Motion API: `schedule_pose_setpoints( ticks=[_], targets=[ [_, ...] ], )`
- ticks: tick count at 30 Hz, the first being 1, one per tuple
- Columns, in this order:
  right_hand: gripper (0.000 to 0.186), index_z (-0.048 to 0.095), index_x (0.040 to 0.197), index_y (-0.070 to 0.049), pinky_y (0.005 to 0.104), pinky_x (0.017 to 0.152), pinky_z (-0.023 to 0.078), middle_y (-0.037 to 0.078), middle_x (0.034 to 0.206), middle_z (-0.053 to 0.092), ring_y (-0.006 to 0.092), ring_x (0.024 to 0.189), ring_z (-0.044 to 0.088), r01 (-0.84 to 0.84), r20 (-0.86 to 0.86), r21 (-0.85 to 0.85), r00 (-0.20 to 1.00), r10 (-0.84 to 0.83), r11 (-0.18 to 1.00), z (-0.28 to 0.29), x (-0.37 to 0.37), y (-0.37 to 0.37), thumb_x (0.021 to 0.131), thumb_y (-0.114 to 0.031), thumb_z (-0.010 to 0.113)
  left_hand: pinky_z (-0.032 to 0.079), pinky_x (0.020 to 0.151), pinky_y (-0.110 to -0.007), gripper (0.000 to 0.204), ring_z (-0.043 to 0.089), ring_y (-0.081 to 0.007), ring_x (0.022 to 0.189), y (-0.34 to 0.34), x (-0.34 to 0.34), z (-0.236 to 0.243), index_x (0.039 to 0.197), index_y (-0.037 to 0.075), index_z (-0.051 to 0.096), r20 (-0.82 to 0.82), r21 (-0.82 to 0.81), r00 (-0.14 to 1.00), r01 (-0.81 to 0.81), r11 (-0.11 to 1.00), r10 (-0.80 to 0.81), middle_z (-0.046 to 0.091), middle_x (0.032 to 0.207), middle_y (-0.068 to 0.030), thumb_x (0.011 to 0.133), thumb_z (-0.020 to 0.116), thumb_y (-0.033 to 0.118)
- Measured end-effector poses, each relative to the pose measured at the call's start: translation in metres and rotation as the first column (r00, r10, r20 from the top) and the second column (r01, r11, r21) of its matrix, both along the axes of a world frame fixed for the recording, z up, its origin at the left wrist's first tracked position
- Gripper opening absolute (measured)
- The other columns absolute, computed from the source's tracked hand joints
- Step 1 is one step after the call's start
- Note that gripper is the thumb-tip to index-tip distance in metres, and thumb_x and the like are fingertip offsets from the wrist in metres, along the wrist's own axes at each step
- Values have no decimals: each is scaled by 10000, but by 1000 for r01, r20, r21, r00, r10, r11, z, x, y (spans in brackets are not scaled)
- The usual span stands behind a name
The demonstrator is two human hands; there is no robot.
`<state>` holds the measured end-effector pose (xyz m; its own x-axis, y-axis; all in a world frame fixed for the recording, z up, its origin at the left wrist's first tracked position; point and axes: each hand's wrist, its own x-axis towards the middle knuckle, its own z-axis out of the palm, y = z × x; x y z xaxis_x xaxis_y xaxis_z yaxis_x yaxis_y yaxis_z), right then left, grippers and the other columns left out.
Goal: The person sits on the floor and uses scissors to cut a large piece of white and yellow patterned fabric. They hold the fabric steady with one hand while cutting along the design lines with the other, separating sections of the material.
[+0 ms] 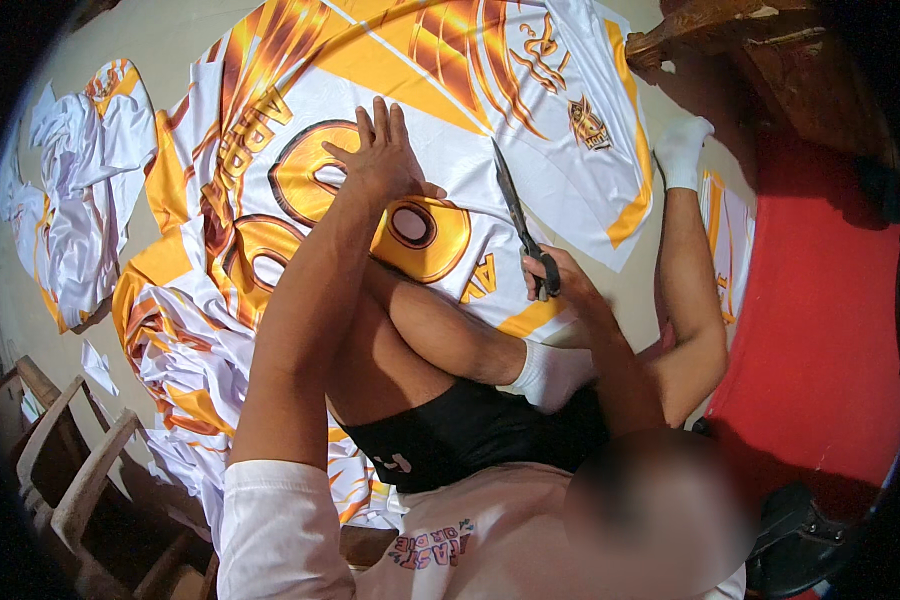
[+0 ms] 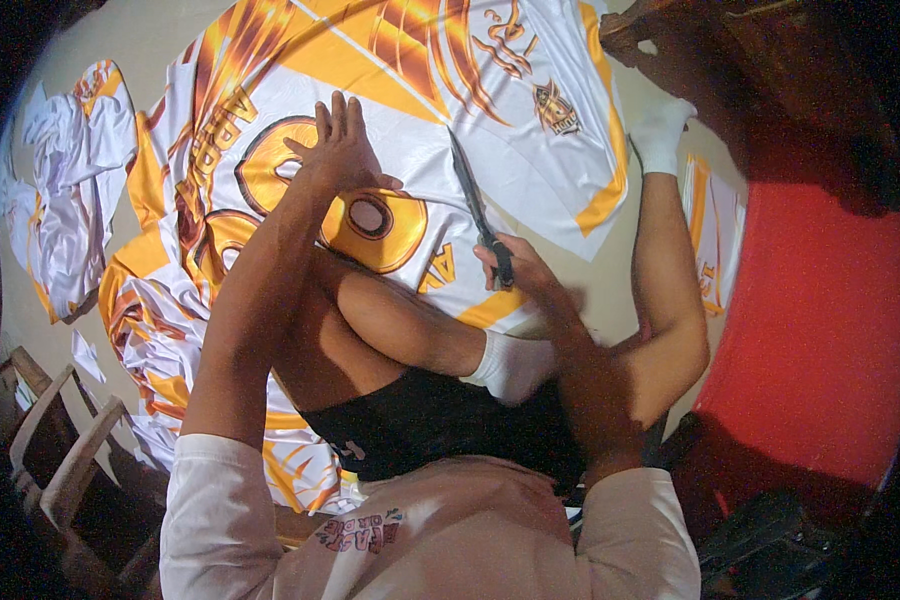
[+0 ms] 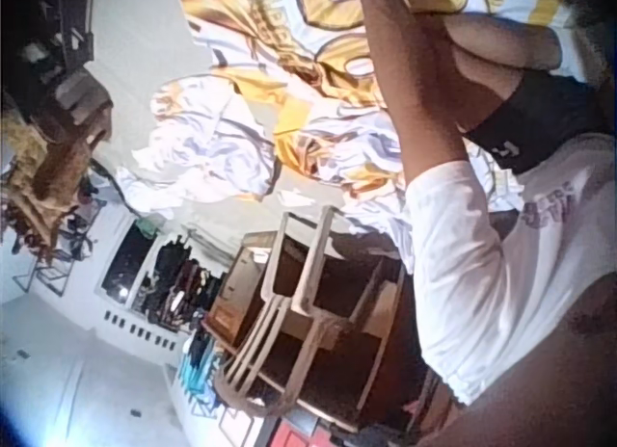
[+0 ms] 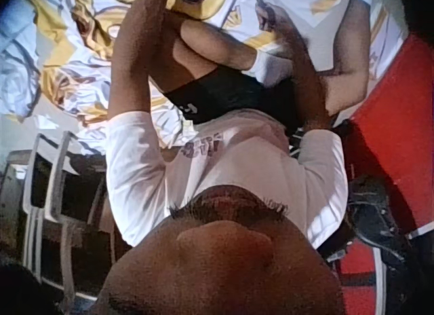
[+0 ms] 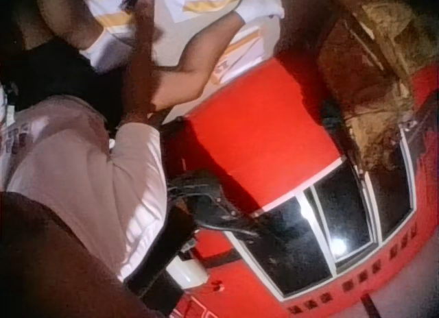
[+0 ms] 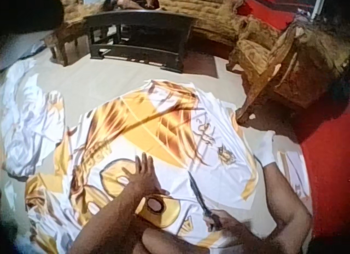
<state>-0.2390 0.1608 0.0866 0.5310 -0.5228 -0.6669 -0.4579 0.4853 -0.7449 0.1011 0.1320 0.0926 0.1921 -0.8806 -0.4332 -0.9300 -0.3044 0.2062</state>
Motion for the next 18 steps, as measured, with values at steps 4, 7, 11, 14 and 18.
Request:
schedule_pose_setpoints(
  ticks=[4,7,11,14,18],
  targets=[
    [393,566,826,-85,258,510,427,9,665,584,108,558,592,87,-9,-36,996,-88,996,-5,19,7,968,-445,634,138,1038,-854,1567,-50,-423,1538,-1,2,-5,1592,7,39,-4,-5,1000,-12,1000,12,-39,1678,-192,482,845,764],
    [405,565,781,-90,257,507,425,8,644,575,111,532,572,125,2,-30,992,-125,992,-4,29,8,963,-444,641,138,1034,-857,1569,-50,-424,1538,-1,2,-5,1593,8,42,-14,-15,1000,-14,1000,14,-39,1677,-194,478,849,762],
    [394,578,780,-91,258,498,421,1,631,558,108,510,538,193,-16,-63,981,-195,979,-3,38,9,945,-436,671,134,1012,-882,1473,15,-426,1537,1,2,-8,1597,34,64,16,-55,1000,-3,998,4,24,1678,-180,558,817,757],
    [388,592,807,-85,260,488,420,-5,630,549,106,506,524,259,-21,-51,965,-260,965,5,43,9,921,-438,704,127,1006,-888,1473,18,-434,1534,3,3,-8,1595,26,72,14,-76,1000,3,997,-2,32,1677,-185,555,820,754],
    [402,601,833,-80,256,478,418,-13,625,534,101,510,521,286,-29,-42,957,-288,957,12,49,8,889,-452,742,121,998,-895,1475,19,-438,1533,3,2,-3,1593,21,85,2,-56,1000,-11,998,12,34,1676,-188,547,826,751]
  ],
)
